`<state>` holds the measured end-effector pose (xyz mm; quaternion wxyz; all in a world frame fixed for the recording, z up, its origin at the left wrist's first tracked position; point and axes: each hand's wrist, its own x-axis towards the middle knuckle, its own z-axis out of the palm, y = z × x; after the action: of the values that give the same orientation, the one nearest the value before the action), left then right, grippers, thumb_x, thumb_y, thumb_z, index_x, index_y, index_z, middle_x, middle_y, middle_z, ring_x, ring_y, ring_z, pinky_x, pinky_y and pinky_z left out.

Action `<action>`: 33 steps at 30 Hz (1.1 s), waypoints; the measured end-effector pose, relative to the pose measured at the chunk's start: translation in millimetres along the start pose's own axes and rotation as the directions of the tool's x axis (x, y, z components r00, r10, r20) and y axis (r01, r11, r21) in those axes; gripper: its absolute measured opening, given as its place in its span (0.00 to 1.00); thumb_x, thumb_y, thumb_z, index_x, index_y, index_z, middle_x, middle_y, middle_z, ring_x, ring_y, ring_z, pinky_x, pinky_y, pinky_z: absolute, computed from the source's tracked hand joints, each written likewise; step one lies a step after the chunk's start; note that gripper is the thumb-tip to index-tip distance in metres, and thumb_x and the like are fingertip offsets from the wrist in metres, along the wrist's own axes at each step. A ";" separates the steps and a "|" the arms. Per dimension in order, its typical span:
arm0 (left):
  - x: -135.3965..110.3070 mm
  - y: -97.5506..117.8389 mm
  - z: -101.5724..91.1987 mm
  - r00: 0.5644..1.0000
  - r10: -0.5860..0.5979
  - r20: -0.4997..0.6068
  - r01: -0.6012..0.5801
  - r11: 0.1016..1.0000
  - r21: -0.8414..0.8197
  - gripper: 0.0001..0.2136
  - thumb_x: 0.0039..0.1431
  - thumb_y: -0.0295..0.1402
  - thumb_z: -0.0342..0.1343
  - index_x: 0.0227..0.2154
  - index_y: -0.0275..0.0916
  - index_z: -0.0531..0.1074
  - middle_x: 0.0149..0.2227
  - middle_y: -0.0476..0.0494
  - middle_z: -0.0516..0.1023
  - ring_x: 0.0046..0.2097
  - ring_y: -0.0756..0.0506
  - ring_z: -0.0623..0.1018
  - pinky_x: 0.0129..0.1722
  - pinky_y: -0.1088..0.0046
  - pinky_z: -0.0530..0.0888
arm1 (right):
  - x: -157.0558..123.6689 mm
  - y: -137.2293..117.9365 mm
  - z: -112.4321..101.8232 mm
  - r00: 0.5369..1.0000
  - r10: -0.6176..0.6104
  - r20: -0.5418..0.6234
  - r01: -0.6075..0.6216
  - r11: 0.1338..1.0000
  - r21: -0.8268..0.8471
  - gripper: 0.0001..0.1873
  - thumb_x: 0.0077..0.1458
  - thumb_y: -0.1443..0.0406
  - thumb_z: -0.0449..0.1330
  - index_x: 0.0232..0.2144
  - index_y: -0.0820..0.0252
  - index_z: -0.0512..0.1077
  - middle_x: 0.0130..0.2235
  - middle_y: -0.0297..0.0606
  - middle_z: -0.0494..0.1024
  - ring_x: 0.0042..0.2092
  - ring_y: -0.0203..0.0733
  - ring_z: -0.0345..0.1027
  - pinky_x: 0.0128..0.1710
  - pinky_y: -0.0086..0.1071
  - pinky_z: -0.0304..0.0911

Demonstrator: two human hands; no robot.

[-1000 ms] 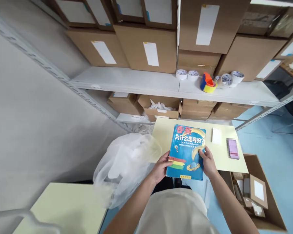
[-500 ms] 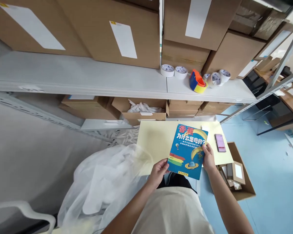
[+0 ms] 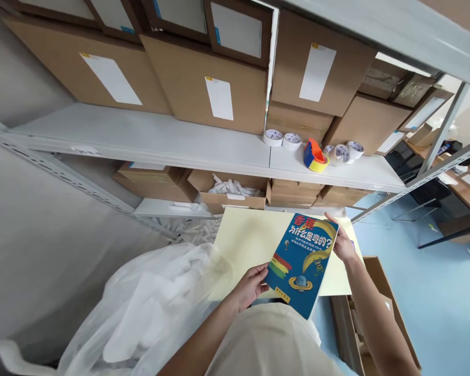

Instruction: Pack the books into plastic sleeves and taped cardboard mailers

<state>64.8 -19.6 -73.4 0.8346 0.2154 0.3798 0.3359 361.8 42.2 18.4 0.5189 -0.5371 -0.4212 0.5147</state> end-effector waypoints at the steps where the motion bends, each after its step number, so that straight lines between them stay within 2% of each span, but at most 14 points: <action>1: 3.0 -0.1 4.1 1.000 -0.006 0.018 0.006 1.000 0.020 0.20 0.47 0.44 0.68 0.41 0.39 0.80 0.42 0.37 0.82 0.36 0.47 0.79 0.34 0.74 0.71 | 5.8 -5.4 -3.6 0.998 -0.053 0.046 0.056 0.997 -0.047 0.27 0.35 0.62 0.71 0.44 0.49 0.76 0.45 0.35 0.78 0.46 0.48 0.71 0.44 0.39 0.68; 3: 8.8 -1.9 13.8 0.999 -0.006 0.041 0.002 0.996 0.094 0.21 0.48 0.45 0.67 0.43 0.39 0.79 0.42 0.37 0.82 0.38 0.45 0.79 0.36 0.73 0.71 | 16.3 -15.8 -10.1 0.977 -0.152 0.151 0.172 0.976 -0.132 0.19 0.36 0.59 0.73 0.36 0.52 0.79 0.49 0.39 0.76 0.57 0.53 0.65 0.53 0.41 0.63; 5: 12.7 -5.0 24.8 0.999 0.025 0.032 -0.030 0.983 0.179 0.25 0.47 0.47 0.67 0.47 0.40 0.77 0.46 0.38 0.81 0.44 0.42 0.79 0.41 0.69 0.72 | 25.3 -23.3 -14.4 0.951 -0.184 0.249 0.232 0.956 -0.181 0.15 0.38 0.57 0.73 0.30 0.54 0.78 0.49 0.42 0.76 0.59 0.54 0.61 0.56 0.42 0.60; 9: 9.6 -6.1 45.5 0.998 0.055 -0.020 -0.050 0.977 0.207 0.31 0.45 0.60 0.60 0.48 0.46 0.77 0.56 0.40 0.75 0.59 0.36 0.71 0.53 0.61 0.69 | 41.3 -25.4 -12.2 0.931 -0.112 0.348 0.200 0.953 -0.228 0.13 0.41 0.56 0.71 0.28 0.54 0.76 0.38 0.39 0.80 0.47 0.51 0.71 0.50 0.43 0.64; 12: 3.7 1.0 53.4 0.993 0.053 0.108 -0.068 0.987 0.146 0.39 0.46 0.69 0.47 0.45 0.41 0.78 0.51 0.35 0.78 0.55 0.34 0.74 0.53 0.56 0.69 | 52.4 -19.4 -3.0 0.935 -0.047 0.351 0.147 0.953 -0.264 0.13 0.41 0.56 0.70 0.27 0.55 0.76 0.29 0.34 0.79 0.34 0.44 0.71 0.39 0.38 0.67; 14: 3.6 5.9 53.1 0.981 0.147 0.125 -0.172 0.959 0.227 0.36 0.45 0.65 0.54 0.46 0.39 0.77 0.46 0.35 0.80 0.50 0.34 0.78 0.52 0.56 0.70 | 58.5 -15.6 4.6 0.940 -0.014 0.341 0.112 0.956 -0.271 0.14 0.40 0.55 0.70 0.28 0.57 0.77 0.28 0.34 0.79 0.31 0.43 0.71 0.34 0.36 0.66; 17: 9.9 7.9 46.4 0.938 0.342 -0.055 -0.274 0.830 0.485 0.26 0.45 0.53 0.64 0.42 0.37 0.78 0.37 0.39 0.82 0.40 0.39 0.79 0.46 0.63 0.73 | 65.0 -13.9 13.4 0.950 -0.017 0.312 0.105 0.958 -0.267 0.17 0.39 0.54 0.70 0.30 0.58 0.78 0.29 0.35 0.80 0.31 0.43 0.72 0.34 0.35 0.66; 20: 16.4 4.2 38.7 0.850 0.479 -0.217 -0.270 0.752 0.601 0.22 0.50 0.52 0.58 0.37 0.37 0.78 0.33 0.43 0.81 0.36 0.43 0.78 0.40 0.68 0.73 | 68.4 -16.5 9.7 0.960 -0.025 0.278 0.103 0.958 -0.269 0.22 0.38 0.53 0.71 0.35 0.59 0.78 0.28 0.35 0.80 0.31 0.43 0.72 0.33 0.34 0.66; 22: 18.1 0.8 36.1 0.828 0.494 -0.264 -0.272 0.767 0.581 0.22 0.51 0.52 0.58 0.38 0.38 0.77 0.33 0.44 0.81 0.36 0.44 0.77 0.38 0.70 0.73 | 67.3 -17.3 -2.8 0.948 0.042 0.315 0.062 0.948 -0.313 0.24 0.36 0.53 0.72 0.36 0.60 0.79 0.29 0.36 0.81 0.31 0.42 0.72 0.32 0.33 0.66; 25: 19.3 -3.5 37.3 0.855 0.401 -0.329 -0.243 0.870 0.429 0.25 0.47 0.54 0.60 0.40 0.37 0.77 0.33 0.44 0.81 0.33 0.45 0.77 0.33 0.71 0.73 | 58.1 -9.6 -27.5 0.899 0.210 0.385 -0.085 0.945 -0.317 0.23 0.36 0.52 0.72 0.33 0.61 0.79 0.31 0.37 0.81 0.31 0.41 0.72 0.30 0.32 0.66; 26: 20.0 -4.5 38.8 0.870 0.358 -0.339 -0.230 0.903 0.363 0.27 0.45 0.55 0.61 0.41 0.37 0.76 0.33 0.43 0.81 0.32 0.45 0.77 0.31 0.71 0.73 | 53.6 -4.2 -33.9 0.903 0.234 0.360 -0.142 0.954 -0.265 0.24 0.36 0.51 0.72 0.34 0.60 0.79 0.31 0.36 0.81 0.30 0.41 0.72 0.30 0.32 0.66; 28: 21.7 -5.8 42.5 0.904 0.283 -0.321 -0.206 0.945 0.252 0.31 0.42 0.56 0.64 0.43 0.36 0.76 0.35 0.41 0.81 0.34 0.43 0.79 0.32 0.70 0.74 | 44.7 8.8 -40.7 0.953 0.221 0.209 -0.203 0.974 -0.103 0.29 0.34 0.49 0.72 0.37 0.59 0.78 0.30 0.35 0.80 0.28 0.38 0.71 0.28 0.32 0.66; 31: 23.0 -7.9 46.7 0.946 0.214 -0.242 -0.175 0.969 0.174 0.33 0.41 0.56 0.65 0.46 0.38 0.75 0.41 0.38 0.81 0.42 0.40 0.80 0.37 0.67 0.76 | 36.6 24.6 -38.4 0.987 0.155 -0.041 -0.152 0.987 0.059 0.31 0.32 0.48 0.73 0.37 0.58 0.76 0.25 0.32 0.77 0.24 0.36 0.66 0.24 0.30 0.63; 33: 22.0 -11.2 45.9 0.965 0.176 -0.195 -0.142 0.974 0.179 0.32 0.42 0.54 0.66 0.49 0.40 0.74 0.46 0.38 0.80 0.45 0.39 0.79 0.41 0.65 0.76 | 34.8 28.5 -34.9 0.987 0.128 -0.101 -0.119 0.989 0.091 0.30 0.32 0.48 0.73 0.36 0.59 0.76 0.23 0.31 0.75 0.22 0.35 0.64 0.22 0.29 0.61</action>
<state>115.7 -16.1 -62.6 0.7396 0.2763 0.4732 0.3907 398.1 69.1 -16.2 0.5300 -0.5663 -0.3366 0.5340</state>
